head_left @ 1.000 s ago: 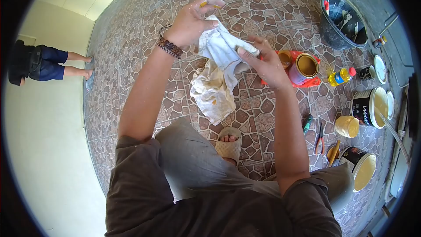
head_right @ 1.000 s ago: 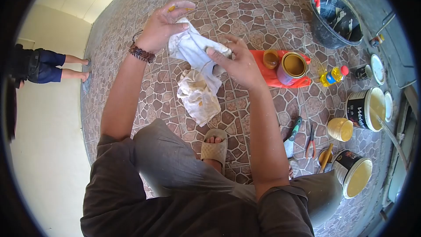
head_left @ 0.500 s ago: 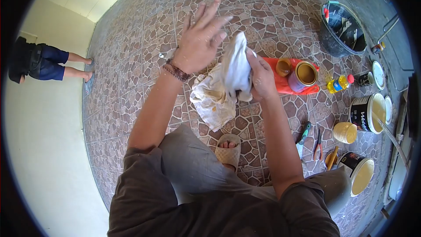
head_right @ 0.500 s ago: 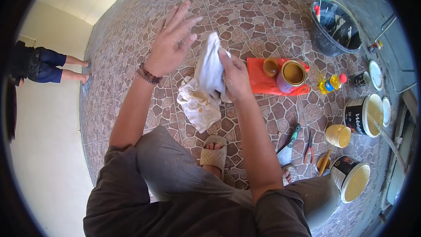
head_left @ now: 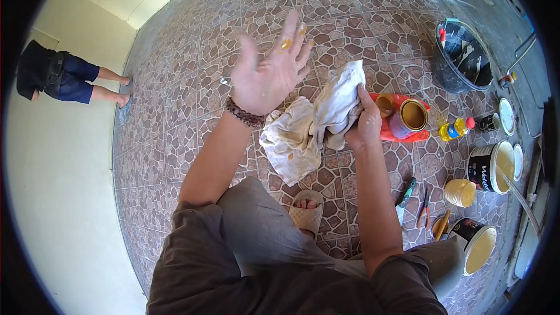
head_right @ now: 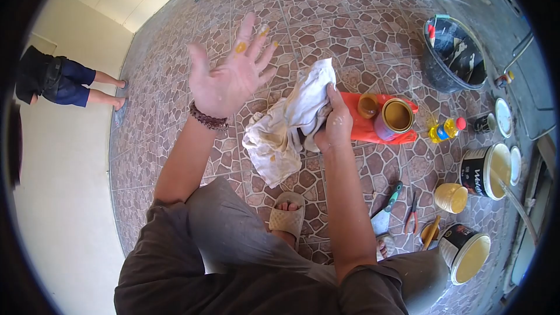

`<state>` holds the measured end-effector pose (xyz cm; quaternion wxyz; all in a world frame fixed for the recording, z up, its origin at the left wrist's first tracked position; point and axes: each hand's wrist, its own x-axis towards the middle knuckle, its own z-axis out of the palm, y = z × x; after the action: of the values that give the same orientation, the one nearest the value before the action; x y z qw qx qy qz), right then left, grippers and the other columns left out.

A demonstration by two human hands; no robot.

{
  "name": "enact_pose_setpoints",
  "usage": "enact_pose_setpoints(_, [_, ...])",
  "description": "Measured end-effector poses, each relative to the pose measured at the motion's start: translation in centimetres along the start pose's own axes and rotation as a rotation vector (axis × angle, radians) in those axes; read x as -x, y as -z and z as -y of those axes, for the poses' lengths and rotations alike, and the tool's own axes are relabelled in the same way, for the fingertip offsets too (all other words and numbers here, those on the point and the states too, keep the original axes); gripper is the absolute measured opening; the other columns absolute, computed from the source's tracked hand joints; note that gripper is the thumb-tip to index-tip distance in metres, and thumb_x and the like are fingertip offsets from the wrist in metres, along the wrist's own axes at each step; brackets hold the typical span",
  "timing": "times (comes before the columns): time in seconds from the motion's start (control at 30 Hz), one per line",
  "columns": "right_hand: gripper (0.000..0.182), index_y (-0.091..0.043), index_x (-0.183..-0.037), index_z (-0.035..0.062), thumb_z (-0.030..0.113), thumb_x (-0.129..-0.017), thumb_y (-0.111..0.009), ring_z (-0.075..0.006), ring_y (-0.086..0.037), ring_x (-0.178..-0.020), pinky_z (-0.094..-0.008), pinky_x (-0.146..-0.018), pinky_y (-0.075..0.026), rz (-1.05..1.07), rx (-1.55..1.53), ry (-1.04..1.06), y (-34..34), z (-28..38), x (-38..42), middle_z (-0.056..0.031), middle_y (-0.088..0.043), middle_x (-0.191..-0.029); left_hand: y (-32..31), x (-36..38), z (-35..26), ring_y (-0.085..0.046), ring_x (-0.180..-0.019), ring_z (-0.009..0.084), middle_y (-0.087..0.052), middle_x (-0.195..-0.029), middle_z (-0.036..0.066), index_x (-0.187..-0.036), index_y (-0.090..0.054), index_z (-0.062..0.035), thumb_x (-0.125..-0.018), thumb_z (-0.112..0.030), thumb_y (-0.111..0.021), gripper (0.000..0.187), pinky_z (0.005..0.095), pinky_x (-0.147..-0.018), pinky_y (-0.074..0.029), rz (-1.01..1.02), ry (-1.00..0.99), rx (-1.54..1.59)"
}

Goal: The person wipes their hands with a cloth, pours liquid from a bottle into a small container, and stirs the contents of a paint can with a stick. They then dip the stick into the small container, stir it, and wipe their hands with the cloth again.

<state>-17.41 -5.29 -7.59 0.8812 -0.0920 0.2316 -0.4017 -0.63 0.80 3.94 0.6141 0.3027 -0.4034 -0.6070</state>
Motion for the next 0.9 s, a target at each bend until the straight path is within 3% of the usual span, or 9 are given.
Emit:
enact_pose_setpoints(0.1, [0.036, -0.052, -0.121, 0.0001, 0.025, -0.096, -0.049, -0.025, -0.061, -0.102, -0.0403, -0.094, -0.047, 0.031, -0.044, 0.016, -0.8, 0.0, 0.5, -0.0124, -0.062, -0.112, 0.5, -0.1, -0.6, 0.014, -0.143, 0.0336, 0.017, -0.156, 0.014, -0.151, 0.004, -0.0295, -0.057, -0.099, -0.021, 0.12, 0.0508, -0.11, 0.017, 0.035, -0.035, 0.333])
enact_pose_setpoints(0.23, [0.037, -0.052, -0.123, 0.0005, 0.027, -0.097, -0.048, -0.0228, -0.061, -0.101, -0.0388, -0.093, -0.047, 0.071, -0.056, 0.147, -2.5, -0.1, 1.0, -0.0112, -0.061, -0.113, 0.7, 0.1, -0.5, 0.013, -0.143, 0.0341, 0.015, -0.156, 0.015, -0.151, 0.001, -0.0297, -0.055, -0.1, -0.027, 0.123, 0.0503, -0.111, 0.016, 0.018, -0.024, 0.351])
enact_pose_setpoints(0.3, [0.037, -0.051, -0.123, 0.0007, 0.027, -0.098, -0.047, -0.0212, -0.061, -0.099, -0.0379, -0.091, -0.047, 0.09, -0.009, 0.238, -3.8, 0.1, 1.4, -0.0104, -0.061, -0.113, 0.9, 0.3, -0.4, -0.017, -0.141, 0.0336, -0.014, -0.155, 0.012, -0.152, -0.01, -0.0278, -0.061, -0.096, -0.032, 0.116, 0.0535, -0.113, -0.016, -0.028, -0.011, 0.305])
enact_pose_setpoints(0.43, [0.04, -0.048, -0.128, 0.0008, 0.029, -0.101, -0.042, -0.0174, -0.059, -0.099, -0.0344, -0.09, -0.046, 0.233, 0.139, 0.403, -6.7, 0.1, 2.2, -0.0089, -0.06, -0.11, -0.2, 0.3, 0.0, -0.017, -0.141, 0.0321, -0.014, -0.156, 0.012, -0.152, -0.01, -0.0267, -0.063, -0.096, -0.027, 0.114, 0.0497, -0.115, -0.012, -0.02, -0.006, 0.314])
enact_pose_setpoints(0.5, [0.043, -0.045, -0.133, -0.0002, 0.029, -0.102, -0.039, -0.0158, -0.058, -0.099, -0.0311, -0.09, -0.045, 0.206, 0.469, 0.248, -7.4, -1.6, 1.2, -0.0084, -0.059, -0.11, -1.0, 0.0, 1.3, 0.001, -0.145, 0.0303, 0.0, -0.158, 0.013, -0.152, -0.002, -0.0259, -0.062, -0.096, -0.015, 0.115, 0.0453, -0.115, 0.007, 0.087, -0.051, 0.31])
enact_pose_setpoints(0.57, [0.041, -0.055, -0.117, 0.0002, 0.035, -0.101, -0.04, -0.0085, -0.05, -0.087, -0.0237, -0.076, -0.04, 0.15, 0.685, 0.466, -8.6, -3.9, 0.5, -0.003, -0.058, -0.099, -1.4, 0.2, 2.0, -0.008, -0.144, 0.0285, -0.008, -0.157, 0.014, -0.152, 0.0, -0.0216, -0.069, -0.092, -0.009, 0.109, 0.0429, -0.116, -0.001, 0.021, -0.007, -0.118])
enact_pose_setpoints(0.6, [0.049, -0.042, -0.137, -0.0033, 0.031, -0.102, -0.04, -0.012, -0.057, -0.09, -0.0279, -0.082, -0.047, 0.218, 0.444, 0.417, -9.2, -3.9, 0.0, -0.0086, -0.062, -0.105, -1.3, 0.2, 2.2, -0.01, -0.144, 0.0282, -0.009, -0.157, 0.014, -0.152, 0.003, -0.0205, -0.071, -0.09, -0.009, 0.107, 0.042, -0.116, -0.003, -0.031, -0.061, -0.073])
enact_pose_setpoints(0.8, [0.044, -0.054, -0.126, -0.005, 0.03, -0.102, -0.04, -0.0113, -0.059, -0.088, -0.0285, -0.079, -0.048, 0.083, 0.632, 0.71, -10.4, -5.6, -1.5, -0.0095, -0.065, -0.097, -0.1, 0.6, 1.6, -0.01, -0.144, 0.0271, -0.008, -0.157, 0.014, -0.15, 0.01, -0.0254, -0.074, -0.088, -0.01, 0.101, 0.0417, -0.115, -0.006, -0.079, -0.077, 0.036])
enact_pose_setpoints(0.9, [0.037, -0.058, -0.118, -0.0031, 0.026, -0.1, -0.045, -0.0139, -0.062, -0.086, -0.0291, -0.077, -0.049, 0.138, 0.254, 0.487, -8.9, -3.6, -5.1, -0.0091, -0.065, -0.096, -1.1, 1.0, 2.3, -0.011, -0.144, 0.0285, -0.009, -0.157, 0.015, -0.15, 0.008, -0.0306, -0.074, -0.088, -0.012, 0.097, 0.0434, -0.116, -0.005, -0.105, -0.072, 0.142])
